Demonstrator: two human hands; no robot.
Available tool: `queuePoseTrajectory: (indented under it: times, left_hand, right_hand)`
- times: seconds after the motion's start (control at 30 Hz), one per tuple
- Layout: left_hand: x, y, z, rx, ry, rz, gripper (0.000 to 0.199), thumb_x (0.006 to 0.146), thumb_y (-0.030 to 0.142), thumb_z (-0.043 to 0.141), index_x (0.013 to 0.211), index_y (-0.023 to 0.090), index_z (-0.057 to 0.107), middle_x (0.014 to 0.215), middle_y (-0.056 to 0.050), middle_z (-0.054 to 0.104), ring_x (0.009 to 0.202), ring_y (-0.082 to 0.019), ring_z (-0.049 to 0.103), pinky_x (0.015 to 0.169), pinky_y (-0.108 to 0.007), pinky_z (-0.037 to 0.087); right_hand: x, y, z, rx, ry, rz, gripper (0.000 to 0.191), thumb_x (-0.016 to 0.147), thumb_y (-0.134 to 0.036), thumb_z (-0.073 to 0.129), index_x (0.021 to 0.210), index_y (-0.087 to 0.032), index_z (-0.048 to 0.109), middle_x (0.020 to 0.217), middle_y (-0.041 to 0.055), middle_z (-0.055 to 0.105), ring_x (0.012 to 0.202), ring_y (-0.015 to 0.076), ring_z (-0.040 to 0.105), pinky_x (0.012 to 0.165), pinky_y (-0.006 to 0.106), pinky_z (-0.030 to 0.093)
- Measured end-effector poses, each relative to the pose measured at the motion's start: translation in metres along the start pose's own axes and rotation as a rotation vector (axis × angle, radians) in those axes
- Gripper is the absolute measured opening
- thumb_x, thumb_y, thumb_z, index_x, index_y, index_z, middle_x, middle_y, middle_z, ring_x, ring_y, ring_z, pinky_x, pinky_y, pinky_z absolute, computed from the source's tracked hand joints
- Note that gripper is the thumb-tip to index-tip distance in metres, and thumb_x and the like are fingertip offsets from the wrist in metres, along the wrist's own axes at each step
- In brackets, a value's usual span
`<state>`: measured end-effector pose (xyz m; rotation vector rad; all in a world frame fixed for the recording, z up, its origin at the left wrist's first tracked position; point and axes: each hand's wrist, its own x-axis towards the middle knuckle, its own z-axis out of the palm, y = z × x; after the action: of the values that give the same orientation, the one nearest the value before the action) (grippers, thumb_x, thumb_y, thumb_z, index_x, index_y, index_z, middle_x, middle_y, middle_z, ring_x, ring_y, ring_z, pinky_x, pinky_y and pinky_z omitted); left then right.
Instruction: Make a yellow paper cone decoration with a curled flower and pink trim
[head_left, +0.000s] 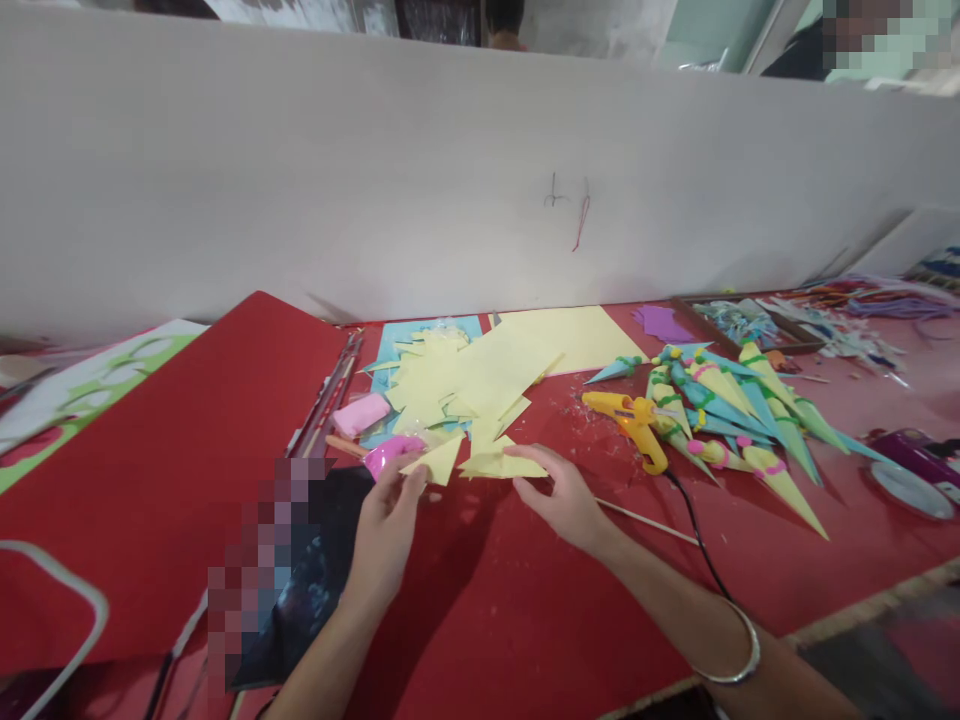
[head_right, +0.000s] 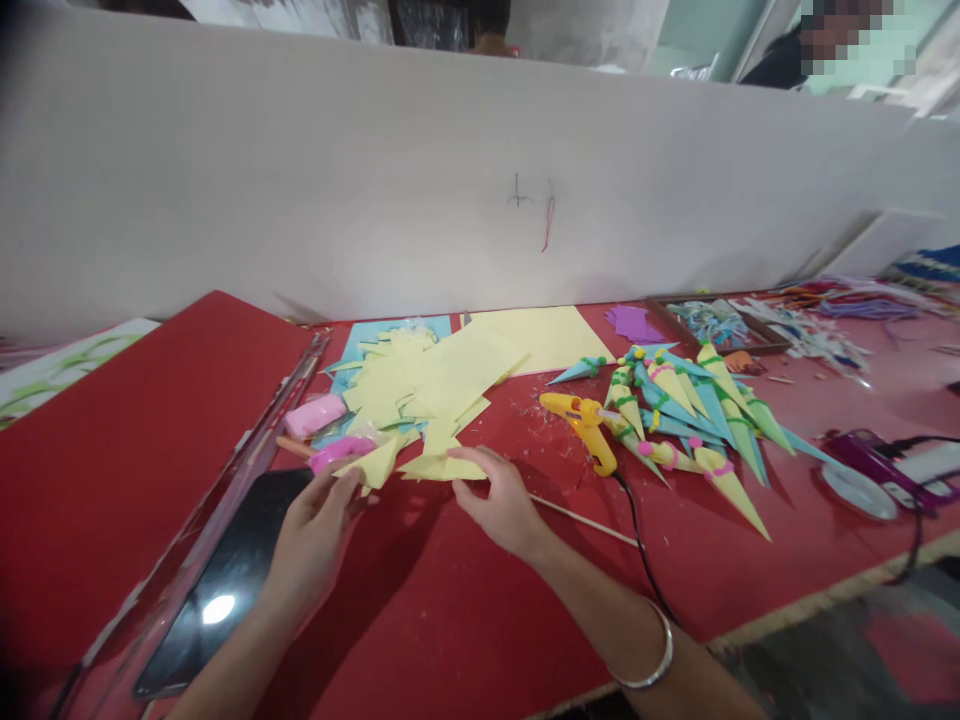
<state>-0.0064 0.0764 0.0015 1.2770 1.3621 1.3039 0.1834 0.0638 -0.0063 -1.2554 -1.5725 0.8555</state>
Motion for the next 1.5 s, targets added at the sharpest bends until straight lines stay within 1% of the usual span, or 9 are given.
queuePoseTrajectory:
  times: [0.13,0.4,0.53,0.7,0.83,0.93,1.17,1.37,1.5]
  left_hand:
    - [-0.001,0.002,0.002,-0.360,0.007,-0.250,0.023,0.065,0.036,0.065,0.076,0.017,0.059,0.078,0.000,0.060,0.074,-0.016,0.059,0.062,-0.026,0.052]
    - [-0.001,0.001,0.004,-0.486,0.003,-0.272,0.020,0.062,0.028,0.071,0.074,0.018,0.058,0.077,0.003,0.061,0.074,-0.014,0.059,0.068,-0.027,0.052]
    - [-0.001,-0.006,0.004,-0.397,-0.065,-0.167,0.018,0.066,0.029,0.066,0.077,0.019,0.057,0.084,0.000,0.062,0.080,-0.016,0.058,0.074,-0.029,0.050]
    - [-0.006,-0.004,0.005,-0.102,-0.217,0.107,0.013,0.070,0.027,0.062,0.067,0.019,0.052,0.093,-0.004,0.054,0.094,-0.018,0.053,0.081,-0.030,0.045]
    - [-0.011,0.006,0.007,0.172,-0.325,0.303,0.009,0.073,0.023,0.056,0.065,0.020,0.054,0.094,-0.004,0.052,0.097,-0.019,0.051,0.084,-0.034,0.043]
    - [-0.012,0.009,0.008,0.346,-0.331,0.398,0.008,0.074,0.019,0.054,0.066,0.021,0.055,0.094,-0.003,0.053,0.095,-0.019,0.050,0.085,-0.036,0.041]
    - [-0.011,0.004,0.008,0.459,-0.341,0.484,0.009,0.076,0.018,0.052,0.073,0.022,0.059,0.098,-0.003,0.051,0.097,-0.019,0.049,0.084,-0.035,0.042]
    - [-0.011,0.006,0.007,0.507,-0.307,0.529,0.011,0.078,0.020,0.051,0.082,0.024,0.061,0.096,-0.003,0.051,0.094,-0.019,0.050,0.081,-0.034,0.044]
    - [-0.009,0.002,0.006,0.565,-0.272,0.540,0.016,0.080,0.020,0.049,0.094,0.023,0.056,0.098,-0.004,0.051,0.096,-0.019,0.050,0.084,-0.035,0.043]
  right_hand:
    - [-0.001,-0.003,0.000,-0.025,-0.038,-0.051,0.016,0.075,-0.018,0.054,0.087,-0.019,0.064,0.087,0.0047,0.066,0.084,0.0184,0.059,0.078,0.032,0.044]
    - [-0.002,-0.005,-0.002,-0.043,-0.004,-0.100,0.015,0.076,-0.019,0.052,0.086,-0.018,0.062,0.074,0.0025,0.057,0.065,0.0136,0.051,0.060,0.024,0.041]
    - [-0.004,-0.005,-0.002,0.080,-0.003,-0.082,0.017,0.079,-0.020,0.046,0.091,-0.018,0.058,0.070,0.0007,0.053,0.062,0.0123,0.049,0.059,0.023,0.041]
    - [-0.005,-0.004,-0.002,0.148,0.032,-0.027,0.018,0.082,-0.023,0.042,0.095,-0.017,0.052,0.067,-0.0011,0.047,0.058,0.0109,0.046,0.056,0.022,0.040]
    - [-0.007,-0.007,-0.001,0.165,-0.075,-0.132,0.034,0.076,-0.019,0.049,0.109,-0.021,0.047,0.082,0.0021,0.048,0.069,0.0130,0.049,0.066,0.026,0.044]
    - [-0.008,-0.010,-0.002,0.117,-0.156,-0.209,0.044,0.072,-0.017,0.053,0.115,-0.023,0.046,0.093,0.0040,0.048,0.076,0.0145,0.050,0.072,0.030,0.045]
    - [-0.008,-0.012,-0.004,0.040,-0.174,-0.230,0.037,0.072,-0.017,0.056,0.108,-0.023,0.053,0.093,0.0046,0.050,0.081,0.0156,0.050,0.070,0.029,0.045]
    - [-0.004,-0.010,-0.004,0.037,-0.028,-0.201,0.011,0.077,-0.017,0.052,0.084,-0.019,0.060,0.082,0.0034,0.055,0.079,0.0152,0.054,0.072,0.028,0.044]
    - [0.000,-0.002,-0.002,0.128,0.054,-0.070,0.006,0.077,-0.020,0.051,0.077,-0.018,0.057,0.077,0.0025,0.057,0.072,0.0141,0.055,0.064,0.025,0.045]
